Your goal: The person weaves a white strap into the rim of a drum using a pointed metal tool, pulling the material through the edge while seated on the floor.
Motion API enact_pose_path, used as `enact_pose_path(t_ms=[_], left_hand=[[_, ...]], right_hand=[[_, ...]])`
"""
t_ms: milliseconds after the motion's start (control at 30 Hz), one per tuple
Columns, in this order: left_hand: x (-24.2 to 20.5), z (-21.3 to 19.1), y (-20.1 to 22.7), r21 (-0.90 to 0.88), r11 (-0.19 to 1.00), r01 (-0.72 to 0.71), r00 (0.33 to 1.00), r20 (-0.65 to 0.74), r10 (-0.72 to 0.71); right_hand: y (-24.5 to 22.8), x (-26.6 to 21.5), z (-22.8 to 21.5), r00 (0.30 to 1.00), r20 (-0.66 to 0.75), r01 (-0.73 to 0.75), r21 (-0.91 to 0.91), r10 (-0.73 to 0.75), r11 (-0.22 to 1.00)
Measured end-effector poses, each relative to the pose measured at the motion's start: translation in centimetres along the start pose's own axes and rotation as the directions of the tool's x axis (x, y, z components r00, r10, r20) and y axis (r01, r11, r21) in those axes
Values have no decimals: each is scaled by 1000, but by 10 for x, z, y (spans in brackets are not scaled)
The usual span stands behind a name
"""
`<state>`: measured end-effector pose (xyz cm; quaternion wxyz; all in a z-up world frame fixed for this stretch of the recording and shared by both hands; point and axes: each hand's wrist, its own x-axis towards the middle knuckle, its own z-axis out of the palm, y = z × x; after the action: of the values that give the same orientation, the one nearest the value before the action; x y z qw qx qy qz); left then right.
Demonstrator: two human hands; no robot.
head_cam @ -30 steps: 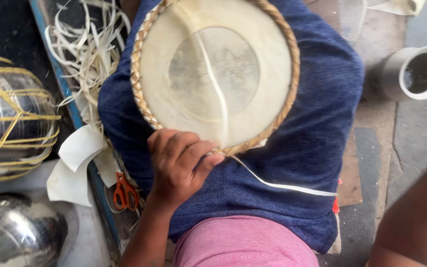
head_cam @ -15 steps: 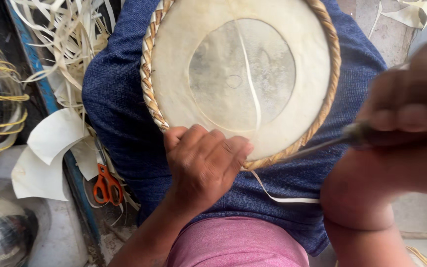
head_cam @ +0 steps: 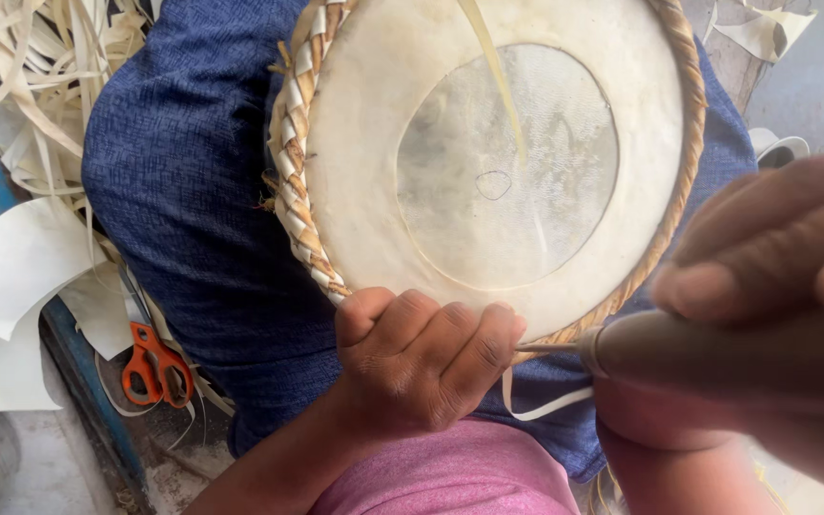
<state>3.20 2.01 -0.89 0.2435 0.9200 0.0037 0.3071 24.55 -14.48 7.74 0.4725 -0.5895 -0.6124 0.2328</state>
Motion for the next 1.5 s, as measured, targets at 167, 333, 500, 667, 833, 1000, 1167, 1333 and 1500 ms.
enact_pose_path(t_ms=[167, 333, 500, 667, 833, 1000, 1167, 1333, 1500], left_hand=[[2, 10, -5, 20, 1000, -17, 991, -135, 19], [2, 13, -7, -11, 999, -36, 984, -177, 33], [-3, 16, -6, -108, 994, -33, 975, -224, 8], [-5, 15, -14, -116, 992, -53, 974, -224, 26], [7, 12, -18, -138, 988, -68, 967, -251, 31], [2, -1, -19, -165, 986, -36, 978, -207, 1], [-41, -24, 4, -248, 966, 76, 972, -198, -127], [-73, -1, 47, -406, 761, 506, 860, 300, -412], [-86, 22, 71, -611, -664, 431, 370, 791, -488]], right_hand=[[-4, 28, 8, 986, 72, -164, 613, 151, 773], [-35, 52, 37, 854, -179, -349, 499, 489, 793], [-43, 92, 65, 691, -382, -562, 250, 613, 789], [-14, 88, 55, 976, 43, -163, 791, 212, 589], [33, 86, 41, 983, 97, -64, 976, -156, 207], [4, 40, 62, 869, -415, -174, 254, 270, 951], [-61, -67, 100, 744, -626, -489, -273, 233, 829], [-6, -123, 176, 828, -123, -560, -123, 547, 820], [13, -156, 223, 632, 517, -688, 717, 578, 111]])
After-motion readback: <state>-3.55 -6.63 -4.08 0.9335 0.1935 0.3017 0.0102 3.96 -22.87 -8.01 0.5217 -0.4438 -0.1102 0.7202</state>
